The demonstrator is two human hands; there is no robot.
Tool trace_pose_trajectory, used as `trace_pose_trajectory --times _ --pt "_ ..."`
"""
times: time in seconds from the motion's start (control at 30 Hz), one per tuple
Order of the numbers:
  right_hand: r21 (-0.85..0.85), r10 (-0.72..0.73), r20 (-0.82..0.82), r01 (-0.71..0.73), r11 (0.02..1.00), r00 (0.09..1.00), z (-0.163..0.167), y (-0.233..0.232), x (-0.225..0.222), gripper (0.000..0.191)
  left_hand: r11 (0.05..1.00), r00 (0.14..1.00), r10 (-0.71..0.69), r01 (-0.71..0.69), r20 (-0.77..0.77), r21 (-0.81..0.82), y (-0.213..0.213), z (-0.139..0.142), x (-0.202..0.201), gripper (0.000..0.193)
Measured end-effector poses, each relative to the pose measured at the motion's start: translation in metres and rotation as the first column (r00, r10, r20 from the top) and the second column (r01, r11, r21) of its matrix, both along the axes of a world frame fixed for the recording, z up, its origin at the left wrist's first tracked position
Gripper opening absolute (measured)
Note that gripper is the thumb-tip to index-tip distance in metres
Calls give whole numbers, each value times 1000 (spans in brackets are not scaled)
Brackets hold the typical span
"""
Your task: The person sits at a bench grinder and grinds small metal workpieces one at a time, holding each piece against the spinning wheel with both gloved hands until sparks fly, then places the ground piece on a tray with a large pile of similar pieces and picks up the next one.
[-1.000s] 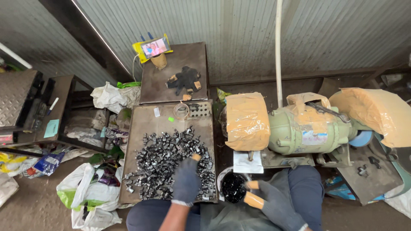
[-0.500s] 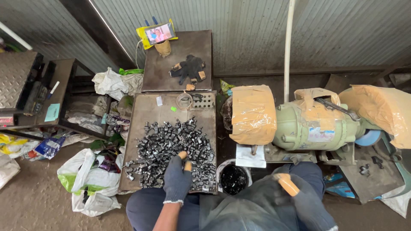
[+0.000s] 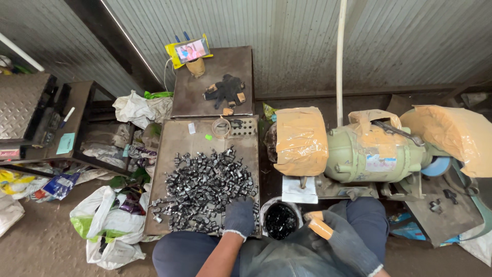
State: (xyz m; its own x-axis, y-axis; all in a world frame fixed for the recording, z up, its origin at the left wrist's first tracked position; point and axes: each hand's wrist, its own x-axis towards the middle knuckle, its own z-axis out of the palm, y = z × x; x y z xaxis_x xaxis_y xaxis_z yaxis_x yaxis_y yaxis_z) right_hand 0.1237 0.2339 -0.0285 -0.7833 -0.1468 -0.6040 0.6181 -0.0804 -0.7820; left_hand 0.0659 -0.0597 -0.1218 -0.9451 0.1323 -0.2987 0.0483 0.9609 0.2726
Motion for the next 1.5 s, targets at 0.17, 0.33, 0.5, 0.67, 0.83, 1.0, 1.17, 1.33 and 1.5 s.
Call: trace_pose_trajectory --times 0.17,0.33,0.5,0.67,0.83,1.0,1.17,1.33,1.5 --pt "304 235 -30 -215 928 972 40 -33 -7 38 688 879 476 -383 16 617 7 34 22 38" --pt "760 665 -490 -97 642 564 66 -57 -9 57 -226 542 261 -770 799 597 55 103 61 38" --pt "688 627 -625 -50 724 466 73 -52 -22 45 50 861 276 -457 428 888 67 143 62 45" --pt "766 483 -516 128 630 707 46 -24 -33 35 423 961 274 -77 -46 903 68 147 31 42" --pt "737 351 -502 179 651 791 13 -8 -42 36 679 900 147 210 -410 704 68 142 1 41" --pt "718 412 -501 100 689 761 19 -3 -51 35 706 908 82 239 -412 667 69 142 -10 38" --pt "781 481 -519 164 603 707 40 -15 -50 31 743 903 36 261 -427 616 69 139 -19 36" --pt "754 477 -598 250 607 644 52 -26 -51 31 685 899 -23 333 -437 648 66 139 -31 35" --pt "816 564 -493 128 564 663 59 -19 -56 41 665 878 -70 394 -473 634 65 142 -38 32"
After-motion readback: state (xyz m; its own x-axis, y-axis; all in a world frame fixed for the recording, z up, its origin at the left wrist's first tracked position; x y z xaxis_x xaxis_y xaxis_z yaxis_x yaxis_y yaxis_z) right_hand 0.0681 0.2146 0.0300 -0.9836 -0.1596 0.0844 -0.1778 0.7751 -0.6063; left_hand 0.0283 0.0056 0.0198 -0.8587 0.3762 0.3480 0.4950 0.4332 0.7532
